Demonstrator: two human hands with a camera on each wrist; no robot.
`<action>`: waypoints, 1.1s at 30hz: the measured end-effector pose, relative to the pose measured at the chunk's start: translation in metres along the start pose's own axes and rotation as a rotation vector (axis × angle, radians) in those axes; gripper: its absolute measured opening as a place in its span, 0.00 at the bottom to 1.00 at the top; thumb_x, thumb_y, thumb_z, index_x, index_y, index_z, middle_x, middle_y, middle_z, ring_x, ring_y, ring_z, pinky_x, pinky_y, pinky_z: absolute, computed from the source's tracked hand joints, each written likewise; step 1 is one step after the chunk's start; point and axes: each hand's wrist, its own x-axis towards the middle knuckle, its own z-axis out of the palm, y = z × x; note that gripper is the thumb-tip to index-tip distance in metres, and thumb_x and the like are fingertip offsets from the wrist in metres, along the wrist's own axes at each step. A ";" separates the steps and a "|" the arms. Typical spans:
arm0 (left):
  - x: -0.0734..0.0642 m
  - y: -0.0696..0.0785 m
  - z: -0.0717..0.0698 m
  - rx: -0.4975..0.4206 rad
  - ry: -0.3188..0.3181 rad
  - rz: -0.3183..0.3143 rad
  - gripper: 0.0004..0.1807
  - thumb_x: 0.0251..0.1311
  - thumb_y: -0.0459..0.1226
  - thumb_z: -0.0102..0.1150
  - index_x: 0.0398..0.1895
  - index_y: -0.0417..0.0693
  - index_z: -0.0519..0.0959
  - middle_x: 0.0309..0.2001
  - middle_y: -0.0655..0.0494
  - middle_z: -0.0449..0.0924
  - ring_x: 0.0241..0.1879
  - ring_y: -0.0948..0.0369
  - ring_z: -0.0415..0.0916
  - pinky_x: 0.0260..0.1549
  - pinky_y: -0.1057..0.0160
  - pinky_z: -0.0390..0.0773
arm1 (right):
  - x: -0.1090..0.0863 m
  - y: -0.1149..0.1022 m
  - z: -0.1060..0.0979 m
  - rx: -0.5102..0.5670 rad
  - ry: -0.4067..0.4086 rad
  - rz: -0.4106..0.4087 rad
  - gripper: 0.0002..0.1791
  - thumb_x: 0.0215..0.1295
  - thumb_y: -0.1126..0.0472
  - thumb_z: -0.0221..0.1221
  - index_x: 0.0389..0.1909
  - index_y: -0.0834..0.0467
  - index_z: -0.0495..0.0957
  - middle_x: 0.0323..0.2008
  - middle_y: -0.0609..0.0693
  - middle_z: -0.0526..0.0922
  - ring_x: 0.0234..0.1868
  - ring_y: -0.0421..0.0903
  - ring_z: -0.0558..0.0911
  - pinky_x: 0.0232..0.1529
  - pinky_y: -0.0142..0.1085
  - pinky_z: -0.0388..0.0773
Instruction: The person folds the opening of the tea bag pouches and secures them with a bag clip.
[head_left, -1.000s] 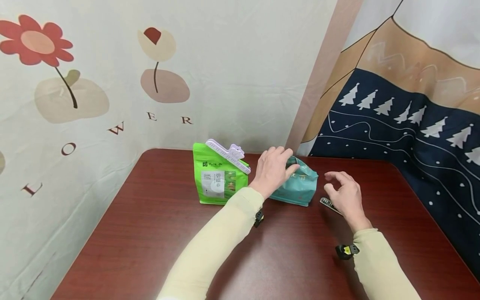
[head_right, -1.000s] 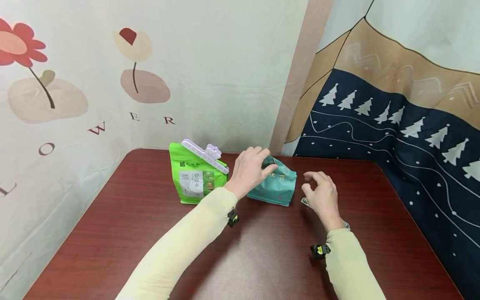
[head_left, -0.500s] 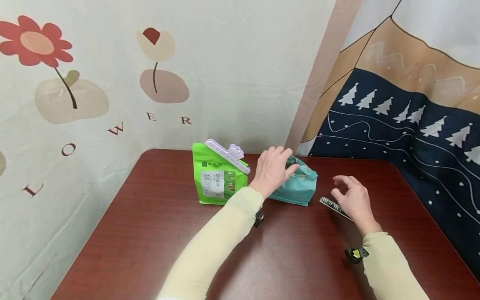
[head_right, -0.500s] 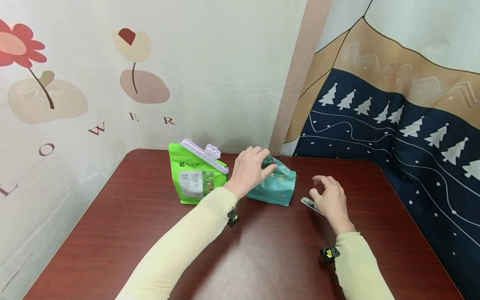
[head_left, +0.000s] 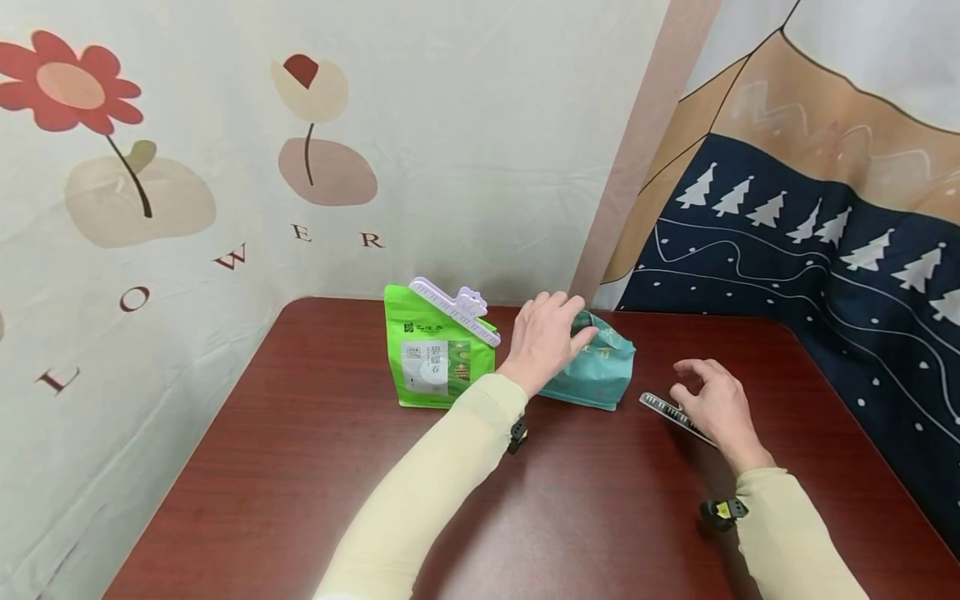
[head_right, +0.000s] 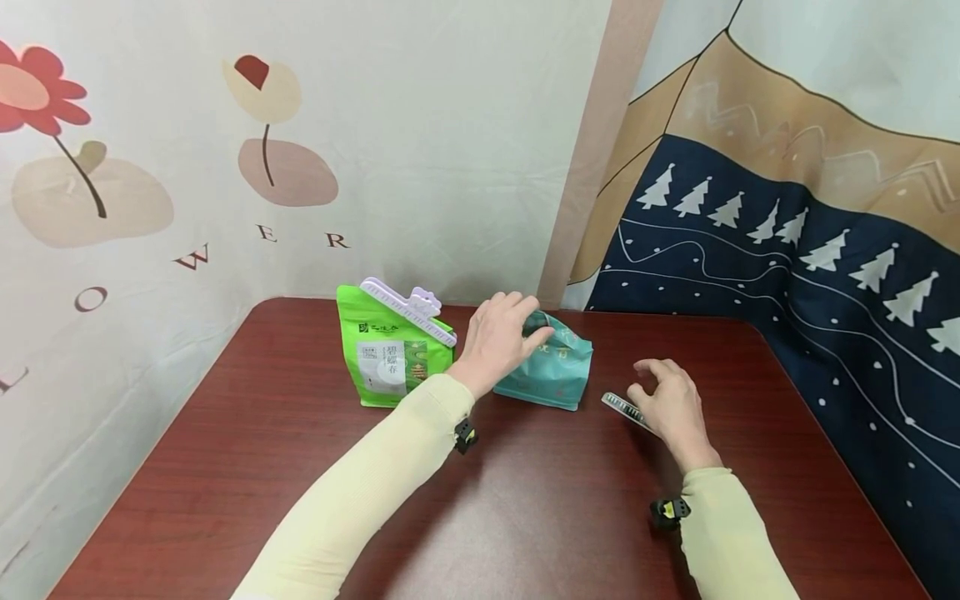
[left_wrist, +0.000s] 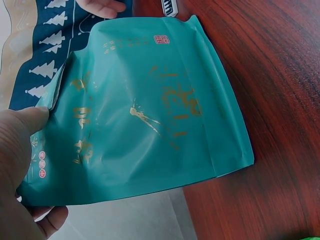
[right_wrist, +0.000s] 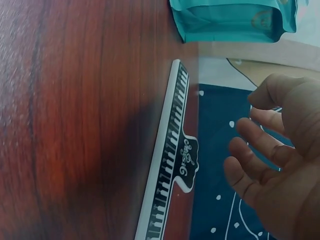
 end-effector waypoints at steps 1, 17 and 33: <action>0.000 0.000 0.000 -0.002 -0.001 -0.001 0.18 0.68 0.56 0.63 0.50 0.57 0.82 0.37 0.60 0.79 0.37 0.60 0.73 0.40 0.64 0.75 | 0.000 0.001 0.000 -0.002 -0.007 0.004 0.20 0.65 0.68 0.61 0.58 0.67 0.78 0.54 0.67 0.78 0.44 0.61 0.77 0.45 0.56 0.77; 0.001 -0.001 -0.002 0.004 0.005 -0.006 0.17 0.68 0.56 0.63 0.48 0.57 0.82 0.38 0.60 0.79 0.37 0.61 0.72 0.40 0.65 0.74 | -0.001 0.013 -0.002 -0.037 -0.078 0.005 0.21 0.61 0.67 0.64 0.56 0.69 0.79 0.52 0.69 0.77 0.47 0.65 0.75 0.47 0.60 0.72; 0.000 0.001 0.000 -0.010 -0.024 -0.024 0.17 0.69 0.56 0.62 0.51 0.58 0.82 0.39 0.61 0.78 0.39 0.62 0.72 0.42 0.65 0.74 | -0.004 0.029 -0.004 -0.093 -0.201 0.020 0.26 0.60 0.67 0.65 0.59 0.74 0.75 0.54 0.74 0.73 0.49 0.69 0.75 0.49 0.62 0.74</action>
